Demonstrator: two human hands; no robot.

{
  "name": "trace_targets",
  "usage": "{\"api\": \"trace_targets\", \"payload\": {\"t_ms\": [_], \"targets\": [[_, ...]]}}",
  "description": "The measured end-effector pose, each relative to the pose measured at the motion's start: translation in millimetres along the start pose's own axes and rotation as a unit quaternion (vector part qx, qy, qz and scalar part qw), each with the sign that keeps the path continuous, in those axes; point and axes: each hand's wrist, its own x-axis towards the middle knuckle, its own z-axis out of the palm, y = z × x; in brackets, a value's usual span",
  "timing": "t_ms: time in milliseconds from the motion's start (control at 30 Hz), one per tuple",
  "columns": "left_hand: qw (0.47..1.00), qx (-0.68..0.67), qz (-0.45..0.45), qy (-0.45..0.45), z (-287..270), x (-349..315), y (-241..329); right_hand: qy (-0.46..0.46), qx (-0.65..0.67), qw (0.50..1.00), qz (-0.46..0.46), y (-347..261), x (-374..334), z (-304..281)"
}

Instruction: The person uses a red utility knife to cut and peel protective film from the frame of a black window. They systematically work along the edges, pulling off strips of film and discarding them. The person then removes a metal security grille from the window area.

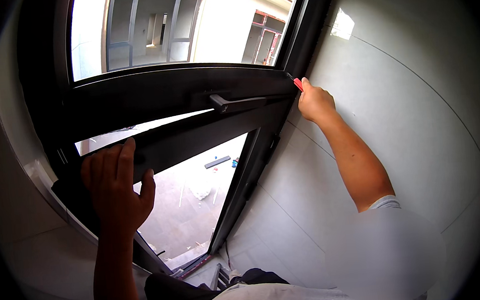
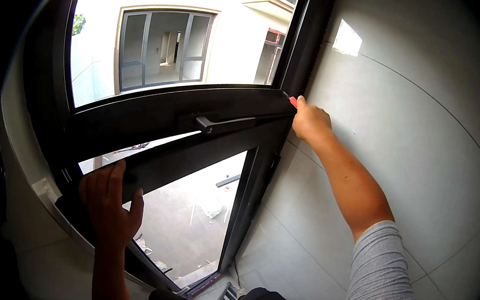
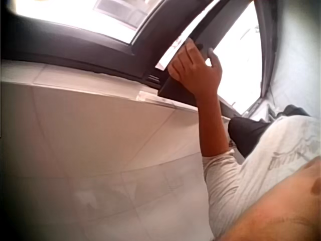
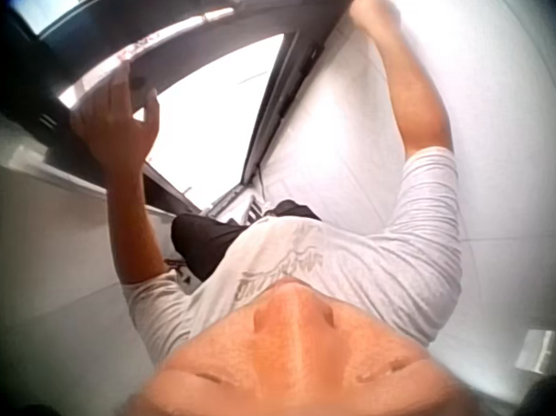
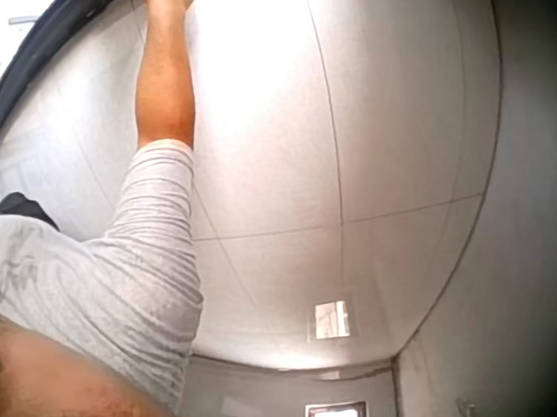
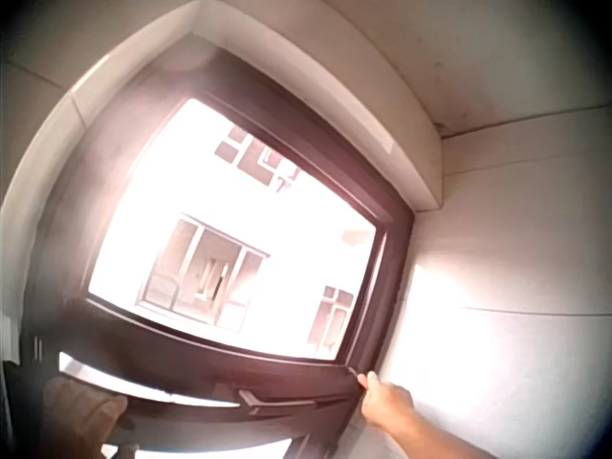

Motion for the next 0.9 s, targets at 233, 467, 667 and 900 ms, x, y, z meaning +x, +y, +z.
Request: {"api": "trace_targets", "payload": {"t_ms": [233, 467, 667, 900], "targets": [[1.0, -0.006, -0.001, -0.005, 0, 1, 0, -0.034, -0.055, 0.998, -0.02, -9, 7, -21], [1.0, -0.011, -0.01, 0.004, 0, -3, -3, -0.095, -0.105, 0.99, -0.016, -20, 13, -36], [0.999, -0.031, -0.018, 0.0, -3, -1, 0, -0.106, -0.111, 0.988, 0.012, -16, 9, -37], [0.999, -0.04, -0.019, 0.001, -3, 2, 5, 0.02, 0.012, 0.998, 0.055, 33, -18, -25]]}}
